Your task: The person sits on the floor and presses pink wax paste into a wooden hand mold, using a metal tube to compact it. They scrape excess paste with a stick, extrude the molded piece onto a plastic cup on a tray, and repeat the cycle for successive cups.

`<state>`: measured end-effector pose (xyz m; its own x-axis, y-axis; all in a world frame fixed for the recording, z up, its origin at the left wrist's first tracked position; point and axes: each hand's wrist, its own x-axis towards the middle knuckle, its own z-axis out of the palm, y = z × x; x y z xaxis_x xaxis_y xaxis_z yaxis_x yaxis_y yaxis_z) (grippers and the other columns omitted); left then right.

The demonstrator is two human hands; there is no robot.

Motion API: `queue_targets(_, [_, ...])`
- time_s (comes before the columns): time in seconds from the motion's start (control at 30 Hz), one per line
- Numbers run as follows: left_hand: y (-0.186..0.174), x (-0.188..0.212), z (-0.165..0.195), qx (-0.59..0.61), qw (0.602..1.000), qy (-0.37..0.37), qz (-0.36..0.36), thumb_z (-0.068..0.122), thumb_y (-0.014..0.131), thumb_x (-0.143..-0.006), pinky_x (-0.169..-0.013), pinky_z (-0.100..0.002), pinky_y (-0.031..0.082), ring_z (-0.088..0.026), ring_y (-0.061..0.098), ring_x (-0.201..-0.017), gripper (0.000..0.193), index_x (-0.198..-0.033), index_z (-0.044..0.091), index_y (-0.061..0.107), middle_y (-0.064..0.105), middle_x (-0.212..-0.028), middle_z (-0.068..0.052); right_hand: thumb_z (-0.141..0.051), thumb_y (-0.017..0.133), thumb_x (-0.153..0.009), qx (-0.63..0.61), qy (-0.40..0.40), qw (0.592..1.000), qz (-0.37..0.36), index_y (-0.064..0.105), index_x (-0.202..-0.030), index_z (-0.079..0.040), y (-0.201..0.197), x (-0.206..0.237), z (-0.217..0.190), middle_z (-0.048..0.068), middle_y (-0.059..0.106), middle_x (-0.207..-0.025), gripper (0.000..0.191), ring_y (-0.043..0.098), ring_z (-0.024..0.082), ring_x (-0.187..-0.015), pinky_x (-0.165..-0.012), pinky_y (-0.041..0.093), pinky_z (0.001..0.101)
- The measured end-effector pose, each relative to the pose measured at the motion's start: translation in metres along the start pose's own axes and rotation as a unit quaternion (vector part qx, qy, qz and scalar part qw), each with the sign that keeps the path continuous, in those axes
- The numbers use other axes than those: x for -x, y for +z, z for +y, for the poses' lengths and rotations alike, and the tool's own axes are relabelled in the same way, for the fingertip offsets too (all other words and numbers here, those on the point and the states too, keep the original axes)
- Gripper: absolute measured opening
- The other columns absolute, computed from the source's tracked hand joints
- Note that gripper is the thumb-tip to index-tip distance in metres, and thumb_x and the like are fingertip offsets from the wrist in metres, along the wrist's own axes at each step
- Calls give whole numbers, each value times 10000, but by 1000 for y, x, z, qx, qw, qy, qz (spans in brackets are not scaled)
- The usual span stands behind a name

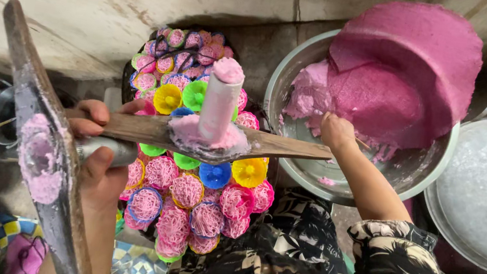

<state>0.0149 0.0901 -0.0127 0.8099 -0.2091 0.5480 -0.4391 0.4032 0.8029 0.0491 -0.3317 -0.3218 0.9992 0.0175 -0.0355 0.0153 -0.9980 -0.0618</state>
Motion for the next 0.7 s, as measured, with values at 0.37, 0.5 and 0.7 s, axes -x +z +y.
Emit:
queue_targets(0.37, [11, 4, 0, 12, 1000, -20, -11, 308, 835, -962, -1113, -574, 519, -293, 591, -1228, 376, -1211, 165, 593, 492, -1225, -11, -240, 744, -780, -158, -14, 978, -138, 638, -1323, -163, 9, 40, 8, 204, 738, -947, 559, 707, 382, -902, -797, 554, 508])
queue_targets(0.5, [23, 7, 5, 19, 997, -72, -13, 367, 822, -974, -1091, -527, 526, -428, 625, -1271, 432, -1262, 171, 566, 467, -1260, -38, -253, 690, -879, -303, 53, 934, -180, 768, -1245, -259, -36, 59, 37, 101, 799, -990, 374, 713, 288, -789, -762, 593, 436])
queue_targets(0.7, [34, 4, -45, -188, 973, -68, -114, 339, 805, -903, -986, -494, 544, -406, 659, -1142, 374, -1180, 151, 638, 589, -1168, -88, -300, 780, -883, -304, 74, 939, -143, 766, -1239, -124, -156, 97, 131, 72, 813, -1019, 397, 729, 149, -797, -764, 559, 313])
